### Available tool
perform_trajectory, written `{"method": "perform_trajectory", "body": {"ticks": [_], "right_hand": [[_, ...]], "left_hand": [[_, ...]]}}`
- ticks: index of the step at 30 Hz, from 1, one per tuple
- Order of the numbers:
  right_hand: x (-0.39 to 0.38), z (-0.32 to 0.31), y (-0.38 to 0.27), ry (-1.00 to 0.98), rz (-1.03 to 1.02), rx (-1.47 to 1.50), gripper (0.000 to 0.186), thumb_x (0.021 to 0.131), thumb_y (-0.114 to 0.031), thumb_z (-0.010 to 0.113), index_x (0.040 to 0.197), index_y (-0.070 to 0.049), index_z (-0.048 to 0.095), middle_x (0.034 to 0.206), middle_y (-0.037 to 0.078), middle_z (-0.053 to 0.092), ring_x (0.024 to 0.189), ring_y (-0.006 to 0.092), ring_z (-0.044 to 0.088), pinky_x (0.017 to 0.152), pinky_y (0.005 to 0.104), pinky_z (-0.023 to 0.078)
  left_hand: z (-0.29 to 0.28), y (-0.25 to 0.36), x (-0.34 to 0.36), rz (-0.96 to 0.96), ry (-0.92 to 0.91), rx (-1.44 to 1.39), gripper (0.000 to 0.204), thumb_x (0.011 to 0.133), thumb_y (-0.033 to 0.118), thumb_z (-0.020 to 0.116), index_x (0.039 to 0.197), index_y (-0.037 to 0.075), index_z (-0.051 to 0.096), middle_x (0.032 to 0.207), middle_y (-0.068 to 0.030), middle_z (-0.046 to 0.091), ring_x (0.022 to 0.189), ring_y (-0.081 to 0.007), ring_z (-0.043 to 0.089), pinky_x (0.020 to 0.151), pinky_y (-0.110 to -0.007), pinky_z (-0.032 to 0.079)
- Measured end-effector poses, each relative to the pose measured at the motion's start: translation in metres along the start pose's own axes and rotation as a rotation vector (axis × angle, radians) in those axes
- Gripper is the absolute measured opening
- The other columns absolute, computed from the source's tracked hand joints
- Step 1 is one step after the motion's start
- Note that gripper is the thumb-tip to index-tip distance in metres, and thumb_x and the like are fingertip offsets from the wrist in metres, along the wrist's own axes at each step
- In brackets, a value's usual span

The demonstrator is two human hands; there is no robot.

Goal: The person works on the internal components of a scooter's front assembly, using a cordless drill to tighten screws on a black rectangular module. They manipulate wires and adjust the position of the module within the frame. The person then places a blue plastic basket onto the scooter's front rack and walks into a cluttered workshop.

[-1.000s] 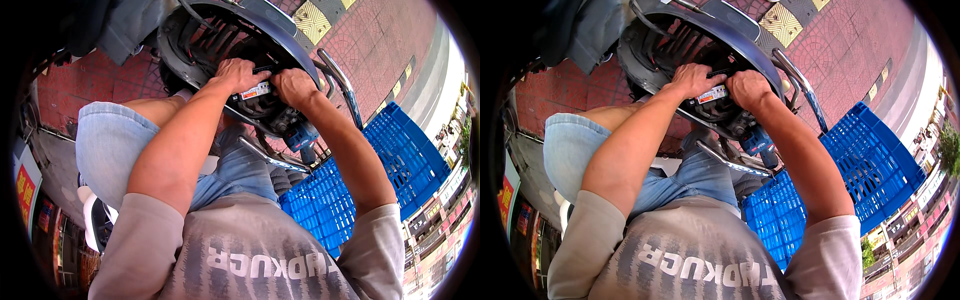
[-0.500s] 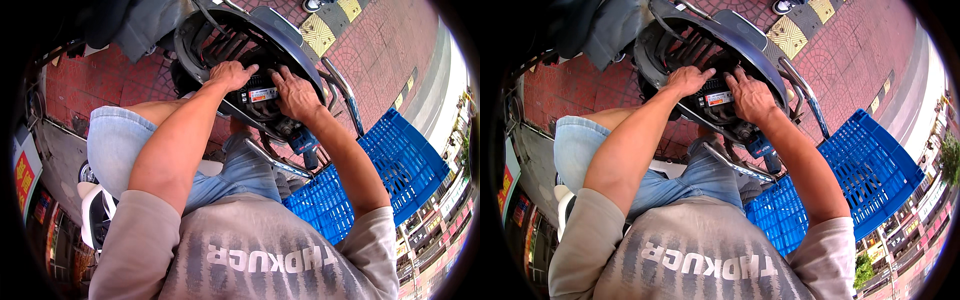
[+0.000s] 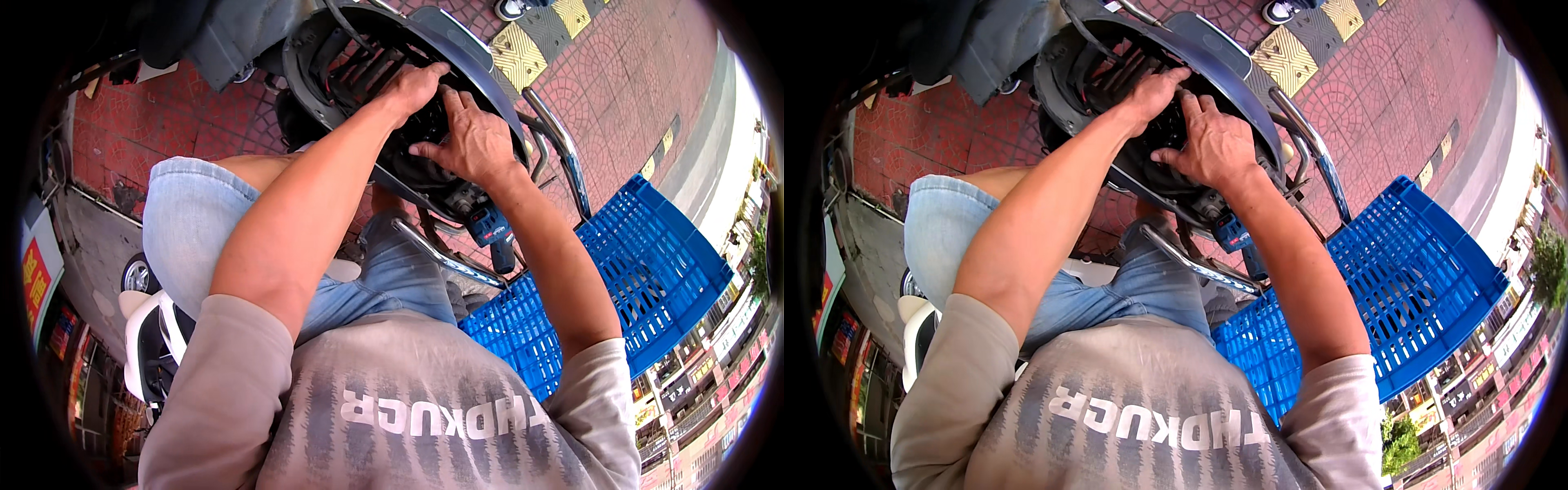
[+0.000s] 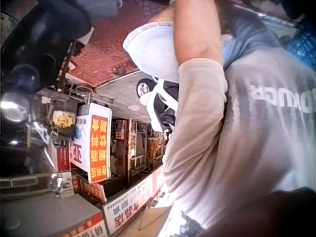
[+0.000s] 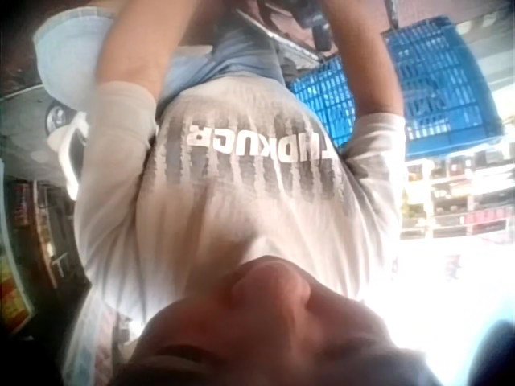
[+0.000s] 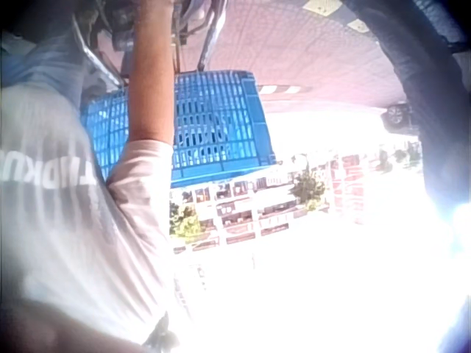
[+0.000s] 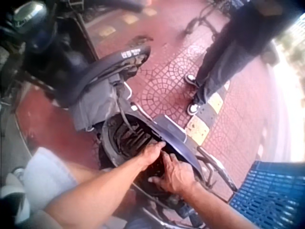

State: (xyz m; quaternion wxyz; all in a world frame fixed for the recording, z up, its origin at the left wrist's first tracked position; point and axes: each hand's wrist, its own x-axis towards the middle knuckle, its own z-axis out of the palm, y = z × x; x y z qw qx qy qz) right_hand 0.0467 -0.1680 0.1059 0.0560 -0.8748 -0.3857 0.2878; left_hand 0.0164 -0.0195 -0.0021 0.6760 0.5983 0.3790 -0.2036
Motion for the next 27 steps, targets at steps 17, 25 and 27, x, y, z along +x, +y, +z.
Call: {"method": "perform_trajectory", "body": {"ticks": [17, 25, 27], "right_hand": [[-0.048, -0.017, 0.035, 0.164, 0.096, 0.371, 0.083, 0.07, -0.049, 0.092, 0.131, -0.003, 0.06, 0.119, 0.021, 0.07, 0.111, 0.0422, 0.069, 0.092, 0.0492, 0.055], [-0.044, -0.019, 0.032, 0.128, 0.119, 0.342, 0.082, 0.071, -0.048, 0.091, 0.132, -0.002, 0.059, 0.12, 0.021, 0.069, 0.112, 0.0419, 0.068, 0.094, 0.0489, 0.055], [-0.042, -0.023, 0.03, 0.098, 0.126, 0.313, 0.084, 0.072, -0.049, 0.09, 0.133, -0.001, 0.058, 0.123, 0.022, 0.068, 0.113, 0.042, 0.068, 0.095, 0.0488, 0.054]], "left_hand": [[-0.019, -0.031, -0.022, -0.111, -0.264, 0.896, 0.055, 0.083, 0.05, 0.072, 0.125, 0.015, 0.079, 0.134, -0.0183, 0.073, 0.129, -0.0354, 0.066, 0.109, -0.045, 0.051], [-0.008, -0.023, -0.052, 0.188, -0.242, 0.951, 0.036, 0.086, 0.034, 0.073, 0.114, 0.012, 0.08, 0.119, -0.0182, 0.077, 0.115, -0.0396, 0.071, 0.1, -0.048, 0.055], [-0.009, -0.029, -0.053, 0.15, -0.152, 0.868, 0.034, 0.085, 0.029, 0.073, 0.111, 0.009, 0.079, 0.115, -0.0196, 0.077, 0.113, -0.0402, 0.072, 0.098, -0.048, 0.056]]}}
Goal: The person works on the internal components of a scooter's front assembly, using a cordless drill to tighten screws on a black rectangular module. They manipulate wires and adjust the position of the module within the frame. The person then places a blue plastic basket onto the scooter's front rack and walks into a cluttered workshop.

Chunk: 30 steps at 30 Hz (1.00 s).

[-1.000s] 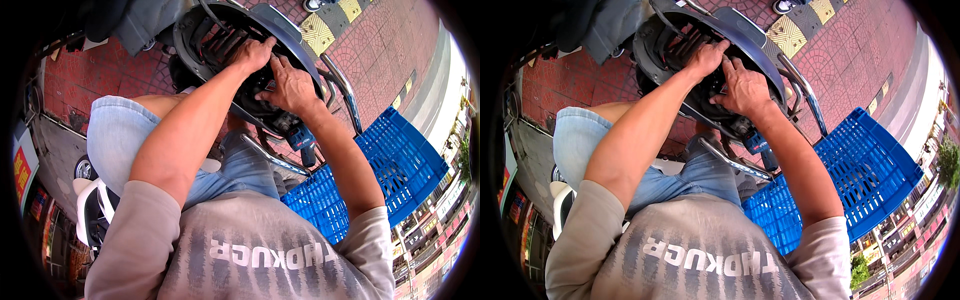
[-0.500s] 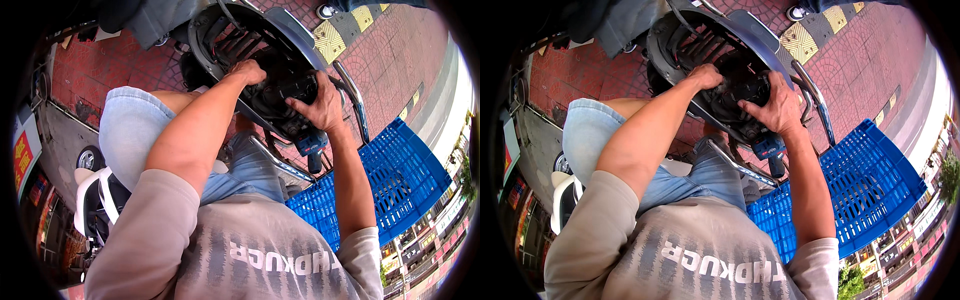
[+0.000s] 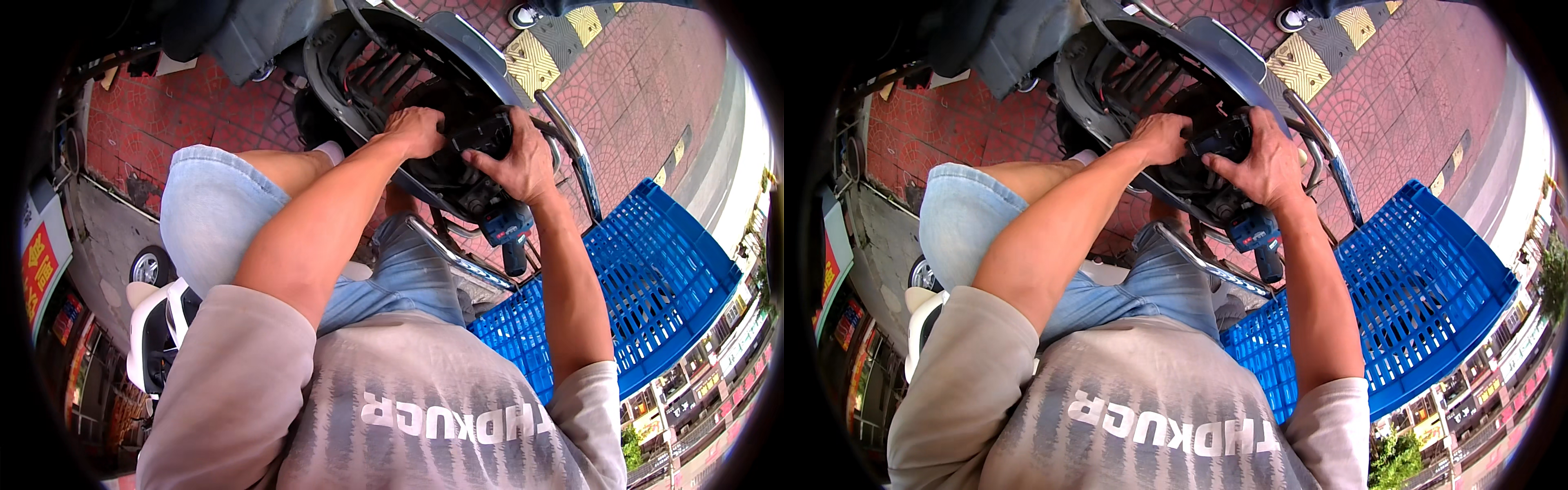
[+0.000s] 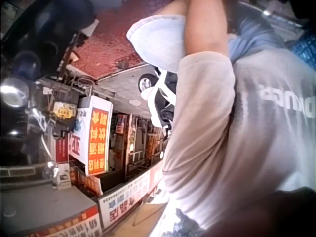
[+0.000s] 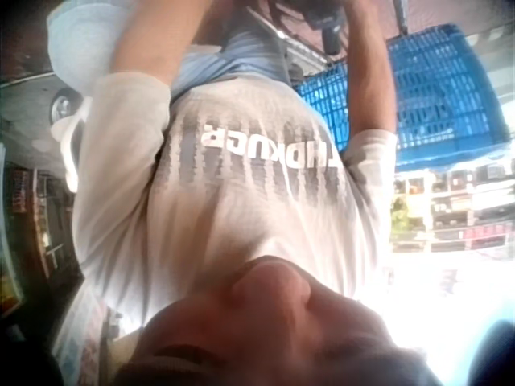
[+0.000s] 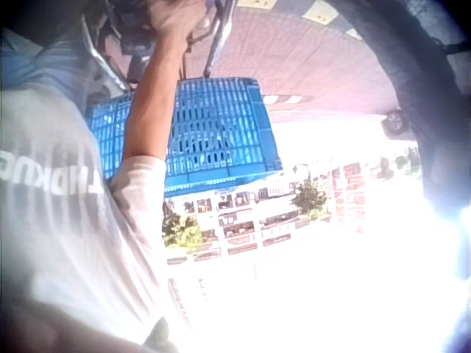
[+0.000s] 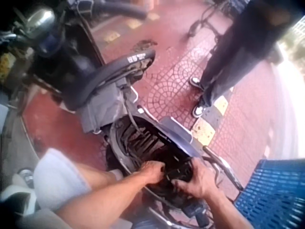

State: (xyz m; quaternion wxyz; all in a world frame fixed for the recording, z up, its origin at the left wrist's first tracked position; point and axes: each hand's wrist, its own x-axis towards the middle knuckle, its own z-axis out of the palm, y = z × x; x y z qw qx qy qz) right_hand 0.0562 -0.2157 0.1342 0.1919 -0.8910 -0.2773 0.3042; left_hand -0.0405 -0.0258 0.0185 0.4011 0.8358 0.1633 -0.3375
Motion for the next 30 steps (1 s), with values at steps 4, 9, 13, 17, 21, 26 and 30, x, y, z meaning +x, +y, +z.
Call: {"method": "perform_trajectory", "body": {"ticks": [4, 9, 13, 17, 21, 26, 30], "right_hand": [[0.01, 0.004, -0.011, -0.04, 0.009, -0.128, 0.089, 0.075, -0.053, 0.086, 0.138, 0.002, 0.056, 0.131, 0.024, 0.066, 0.118, 0.0425, 0.068, 0.1, 0.0479, 0.054], [0.033, 0.008, -0.036, -0.174, 0.063, -0.338, 0.09, 0.077, -0.058, 0.084, 0.137, 0.003, 0.054, 0.136, 0.028, 0.067, 0.124, 0.042, 0.067, 0.104, 0.0473, 0.054], [0.05, 0.034, -0.06, -0.43, -0.047, -0.536, 0.075, 0.084, -0.049, 0.077, 0.137, 0.0, 0.057, 0.133, 0.023, 0.068, 0.121, 0.0383, 0.07, 0.102, 0.0439, 0.056], [0.061, 0.071, -0.067, -0.502, -0.1, -0.64, 0.057, 0.096, -0.042, 0.061, 0.138, -0.003, 0.061, 0.135, 0.018, 0.069, 0.123, 0.0312, 0.071, 0.1, 0.0404, 0.056], [0.055, 0.099, -0.041, -0.355, -0.135, -0.523, 0.054, 0.092, -0.04, 0.067, 0.133, -0.006, 0.063, 0.131, 0.016, 0.068, 0.117, 0.0321, 0.073, 0.094, 0.0422, 0.058], [0.032, 0.09, -0.039, -0.224, -0.076, -0.43, 0.058, 0.084, -0.045, 0.078, 0.129, -0.012, 0.063, 0.129, 0.015, 0.065, 0.116, 0.0354, 0.071, 0.095, 0.0469, 0.057], [0.026, 0.086, -0.031, -0.172, -0.06, -0.387, 0.062, 0.082, -0.045, 0.08, 0.133, -0.013, 0.063, 0.131, 0.016, 0.064, 0.123, 0.0357, 0.067, 0.1, 0.0499, 0.054]], "left_hand": [[-0.001, -0.01, -0.012, -0.214, 0.138, -0.278, 0.039, 0.083, 0.025, 0.068, 0.113, 0.004, 0.077, 0.121, -0.0233, 0.075, 0.119, -0.0404, 0.07, 0.102, -0.046, 0.055], [0.017, -0.009, -0.055, -0.335, 0.394, -0.61, 0.029, 0.082, 0.02, 0.065, 0.1, 0.0, 0.075, 0.099, -0.0247, 0.077, 0.101, -0.0424, 0.073, 0.09, -0.047, 0.056], [0.038, -0.009, -0.1, -0.267, 0.488, -0.911, 0.019, 0.084, 0.011, 0.065, 0.095, -0.002, 0.072, 0.082, -0.0206, 0.074, 0.08, -0.0348, 0.075, 0.077, -0.045, 0.056], [0.025, -0.008, -0.106, -0.176, 0.418, -0.535, 0.019, 0.083, 0.01, 0.068, 0.096, -0.002, 0.073, 0.083, -0.0184, 0.076, 0.08, -0.0312, 0.075, 0.078, -0.042, 0.057], [0.011, -0.022, -0.087, -0.081, 0.329, -0.368, 0.022, 0.083, 0.008, 0.068, 0.101, -0.003, 0.075, 0.083, -0.0149, 0.078, 0.077, -0.025, 0.076, 0.076, -0.039, 0.058], [-0.006, -0.004, -0.091, -0.142, 0.164, -0.202, 0.033, 0.085, 0.019, 0.067, 0.114, 0.009, 0.078, 0.11, -0.0247, 0.076, 0.109, -0.043, 0.072, 0.097, -0.051, 0.056], [-0.005, 0.001, -0.079, -0.078, 0.274, -0.038, 0.027, 0.083, 0.017, 0.07, 0.104, 0.002, 0.078, 0.09, -0.0199, 0.077, 0.093, -0.0363, 0.076, 0.087, -0.046, 0.058]]}}
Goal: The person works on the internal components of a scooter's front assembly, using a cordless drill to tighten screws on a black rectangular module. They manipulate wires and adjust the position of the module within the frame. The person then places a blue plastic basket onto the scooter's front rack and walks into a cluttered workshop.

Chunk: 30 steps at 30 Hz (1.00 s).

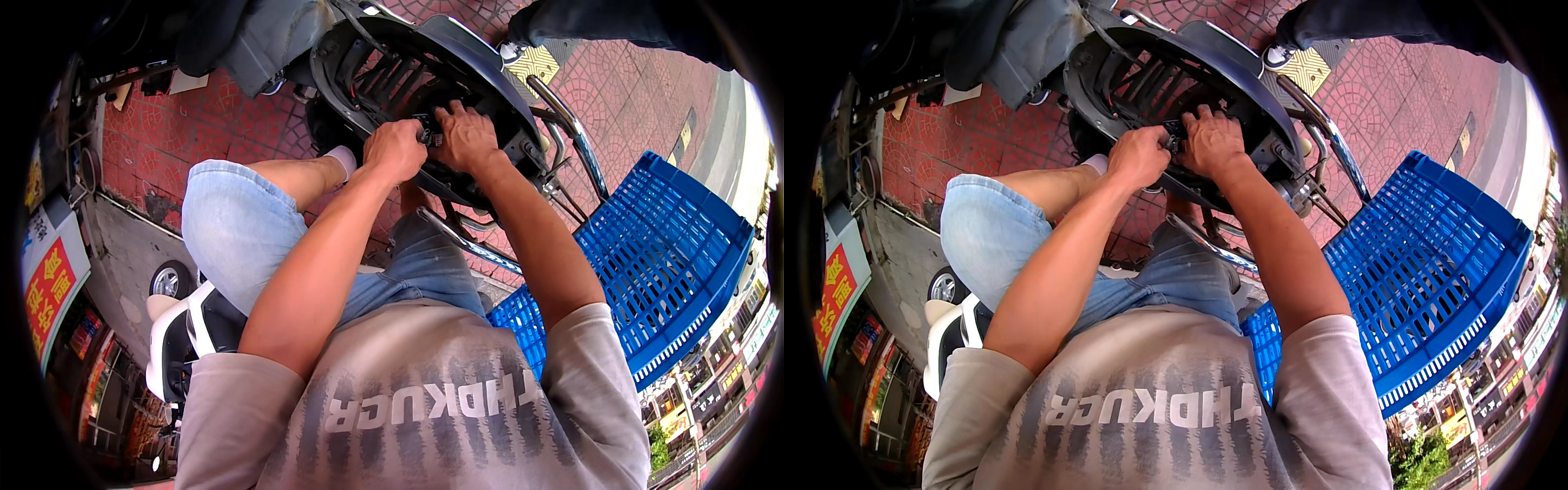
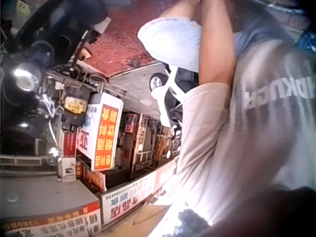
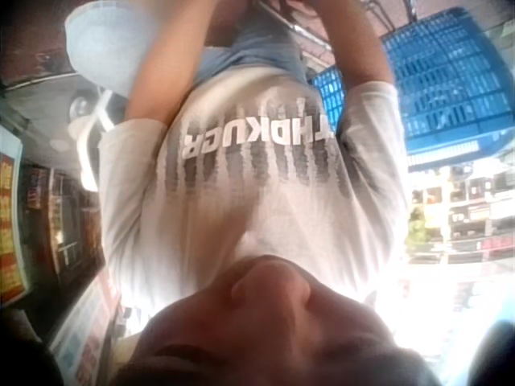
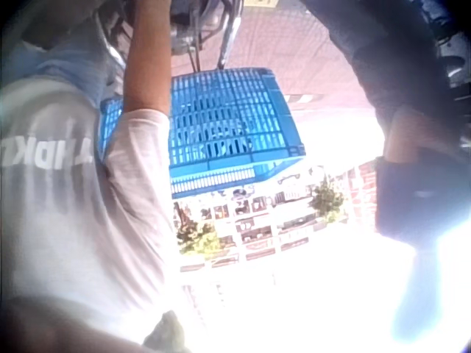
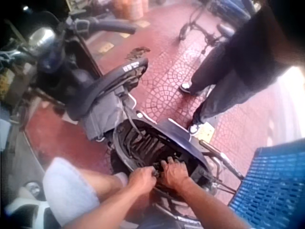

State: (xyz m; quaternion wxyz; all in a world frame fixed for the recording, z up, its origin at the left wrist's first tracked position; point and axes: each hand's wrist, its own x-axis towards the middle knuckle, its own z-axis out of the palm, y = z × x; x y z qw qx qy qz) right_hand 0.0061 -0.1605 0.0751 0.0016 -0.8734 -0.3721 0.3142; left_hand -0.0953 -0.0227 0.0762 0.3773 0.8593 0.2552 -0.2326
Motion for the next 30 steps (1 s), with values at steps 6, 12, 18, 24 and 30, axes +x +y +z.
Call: {"method": "perform_trajectory", "body": {"ticks": [6, 12, 18, 24, 30], "right_hand": [[-0.001, 0.025, 0.042, 0.106, -0.055, 0.276, 0.058, 0.084, -0.032, 0.076, 0.136, -0.008, 0.065, 0.132, 0.02, 0.065, 0.125, 0.0407, 0.064, 0.107, 0.0502, 0.051], [-0.004, 0.014, 0.055, 0.274, -0.038, 0.587, 0.046, 0.085, -0.019, 0.066, 0.129, -0.004, 0.068, 0.125, 0.025, 0.067, 0.121, 0.0456, 0.064, 0.103, 0.0504, 0.052], [-0.007, 0.011, 0.033, 0.197, -0.105, 0.729, 0.037, 0.086, -0.019, 0.064, 0.119, -0.006, 0.073, 0.119, 0.021, 0.068, 0.113, 0.046, 0.066, 0.099, 0.0526, 0.053], [-0.02, 0.001, 0.019, 0.215, -0.083, 0.694, 0.027, 0.085, -0.018, 0.075, 0.106, -0.002, 0.074, 0.106, 0.02, 0.068, 0.107, 0.043, 0.067, 0.095, 0.0475, 0.053], [-0.021, 0.006, 0.022, 0.173, -0.049, 0.597, 0.03, 0.086, -0.02, 0.076, 0.106, 0.002, 0.071, 0.11, 0.024, 0.067, 0.113, 0.047, 0.065, 0.095, 0.0529, 0.052]], "left_hand": [[-0.009, -0.006, 0.033, -0.064, -0.249, -0.1, 0.024, 0.086, 0.014, 0.066, 0.1, 0.0, 0.079, 0.094, -0.0151, 0.08, 0.09, -0.0282, 0.076, 0.087, -0.042, 0.057], [-0.007, -0.023, 0.036, -0.088, -0.37, -0.499, 0.021, 0.085, 0.006, 0.06, 0.092, -0.002, 0.079, 0.086, -0.0109, 0.077, 0.087, -0.0214, 0.072, 0.083, -0.035, 0.054], [-0.01, -0.021, 0.033, -0.017, -0.433, -0.505, 0.02, 0.082, -0.003, 0.06, 0.091, -0.003, 0.078, 0.091, -0.01, 0.077, 0.093, -0.0207, 0.072, 0.087, -0.033, 0.054], [-0.006, -0.018, 0.032, -0.053, -0.396, -0.48, 0.017, 0.081, -0.004, 0.062, 0.088, -0.003, 0.078, 0.09, -0.0099, 0.077, 0.091, -0.0199, 0.071, 0.086, -0.033, 0.054], [0.003, -0.02, 0.03, -0.069, -0.282, -0.504, 0.012, 0.081, -0.004, 0.068, 0.09, -0.003, 0.075, 0.088, -0.0091, 0.076, 0.087, -0.0185, 0.07, 0.082, -0.032, 0.053]]}}
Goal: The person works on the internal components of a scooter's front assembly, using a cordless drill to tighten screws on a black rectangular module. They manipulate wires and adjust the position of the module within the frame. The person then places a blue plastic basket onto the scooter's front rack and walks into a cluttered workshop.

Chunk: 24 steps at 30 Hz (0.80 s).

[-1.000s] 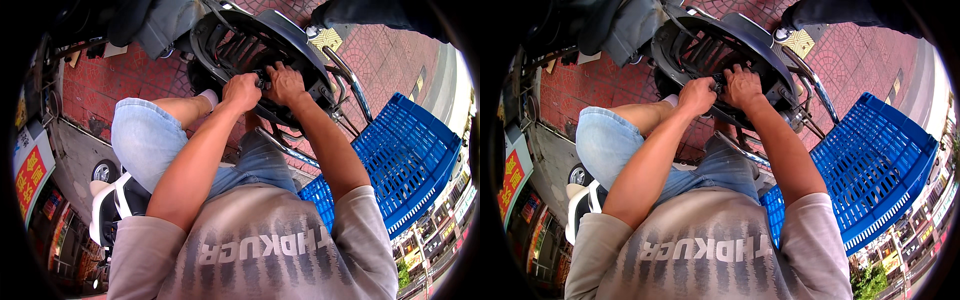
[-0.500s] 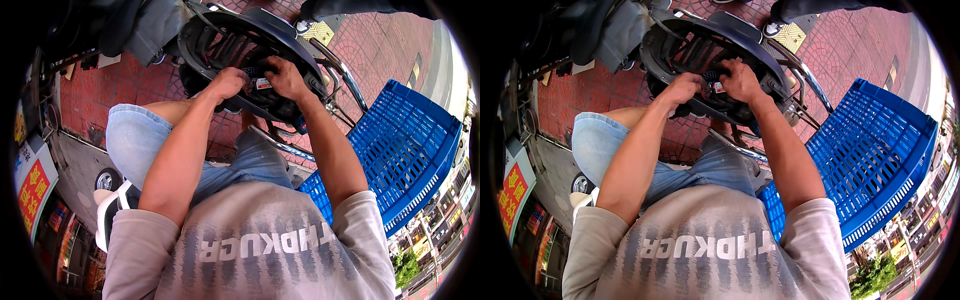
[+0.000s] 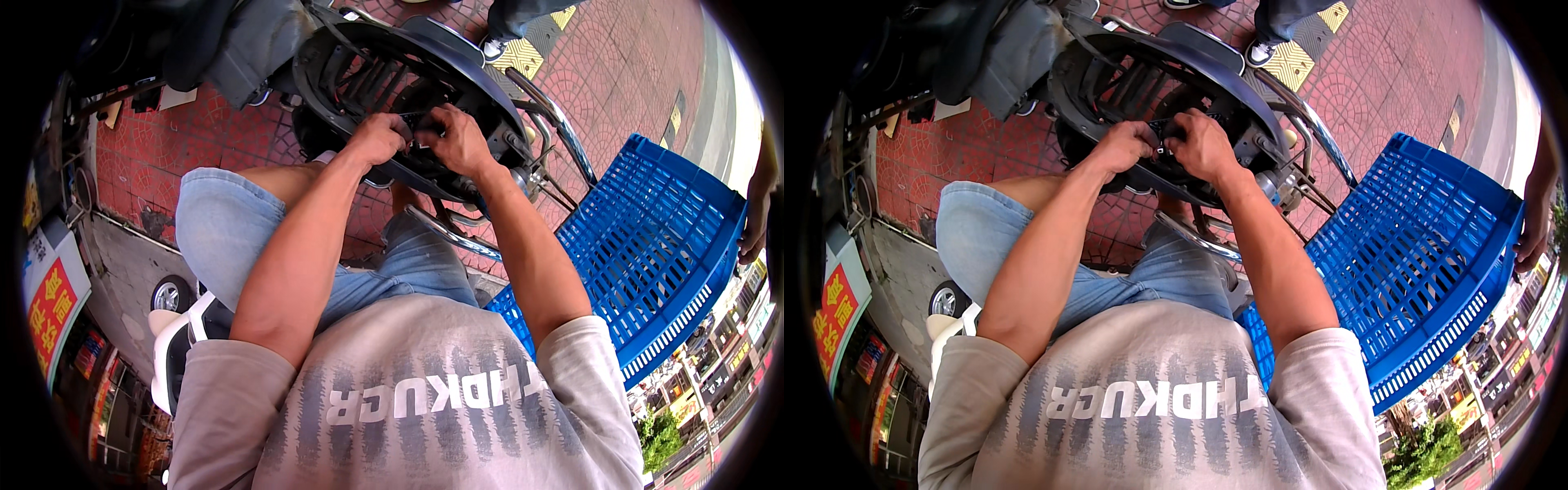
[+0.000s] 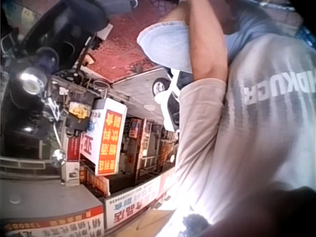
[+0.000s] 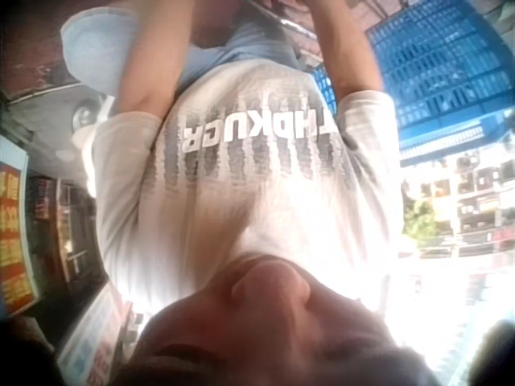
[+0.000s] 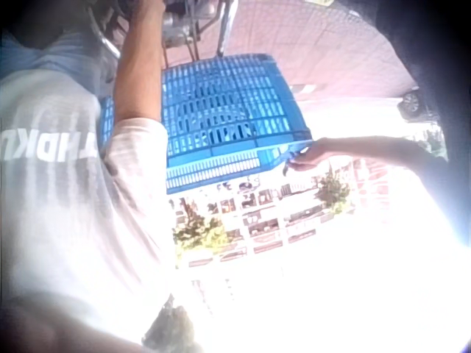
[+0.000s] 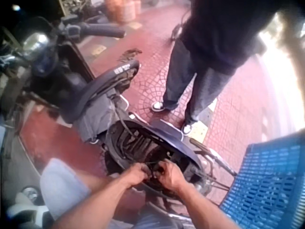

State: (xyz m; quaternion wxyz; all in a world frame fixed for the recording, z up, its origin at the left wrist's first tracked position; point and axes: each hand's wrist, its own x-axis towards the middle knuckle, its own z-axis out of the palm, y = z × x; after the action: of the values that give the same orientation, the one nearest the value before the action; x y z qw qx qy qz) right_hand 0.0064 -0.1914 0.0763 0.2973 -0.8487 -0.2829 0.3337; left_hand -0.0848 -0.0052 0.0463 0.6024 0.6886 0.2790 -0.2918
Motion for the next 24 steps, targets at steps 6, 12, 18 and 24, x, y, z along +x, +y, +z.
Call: {"method": "perform_trajectory", "body": {"ticks": [6, 12, 18, 24], "right_hand": [[0.002, 0.004, -0.003, -0.044, 0.185, 0.087, 0.031, 0.086, -0.02, 0.077, 0.106, 0.002, 0.07, 0.105, 0.029, 0.073, 0.107, 0.0476, 0.069, 0.092, 0.0532, 0.054], [0.013, 0.015, 0.005, 0.009, 0.182, -0.019, 0.031, 0.085, -0.021, 0.078, 0.108, 0.0, 0.071, 0.102, 0.029, 0.074, 0.105, 0.0479, 0.07, 0.091, 0.0527, 0.055], [0.017, 0.019, -0.004, -0.014, 0.19, 0.088, 0.027, 0.086, -0.018, 0.072, 0.108, -0.001, 0.072, 0.104, 0.027, 0.074, 0.108, 0.0474, 0.069, 0.093, 0.0523, 0.055], [0.006, 0.012, -0.01, 0.288, 0.213, 0.139, 0.022, 0.088, -0.016, 0.069, 0.105, -0.002, 0.072, 0.108, 0.024, 0.073, 0.108, 0.0466, 0.067, 0.093, 0.0517, 0.054]], "left_hand": [[0.003, -0.01, 0.004, -0.003, 0.093, 0.011, 0.011, 0.081, -0.003, 0.07, 0.091, -0.003, 0.074, 0.085, -0.0092, 0.075, 0.085, -0.0179, 0.07, 0.08, -0.033, 0.053], [0.006, -0.009, -0.002, 0.065, 0.159, 0.186, 0.012, 0.082, 0.0, 0.071, 0.092, -0.004, 0.075, 0.085, -0.0098, 0.075, 0.084, -0.0183, 0.069, 0.078, -0.034, 0.054], [0.001, -0.01, -0.001, 0.058, 0.021, 0.015, 0.013, 0.086, 0.002, 0.069, 0.095, -0.003, 0.076, 0.089, -0.0103, 0.077, 0.076, -0.0182, 0.067, 0.072, -0.034, 0.054], [-0.017, 0.022, -0.008, -0.287, 0.09, -0.425, 0.032, 0.105, 0.023, 0.055, 0.106, -0.005, 0.072, 0.099, -0.015, 0.078, 0.054, -0.0104, 0.048, 0.046, -0.03, 0.034]]}}
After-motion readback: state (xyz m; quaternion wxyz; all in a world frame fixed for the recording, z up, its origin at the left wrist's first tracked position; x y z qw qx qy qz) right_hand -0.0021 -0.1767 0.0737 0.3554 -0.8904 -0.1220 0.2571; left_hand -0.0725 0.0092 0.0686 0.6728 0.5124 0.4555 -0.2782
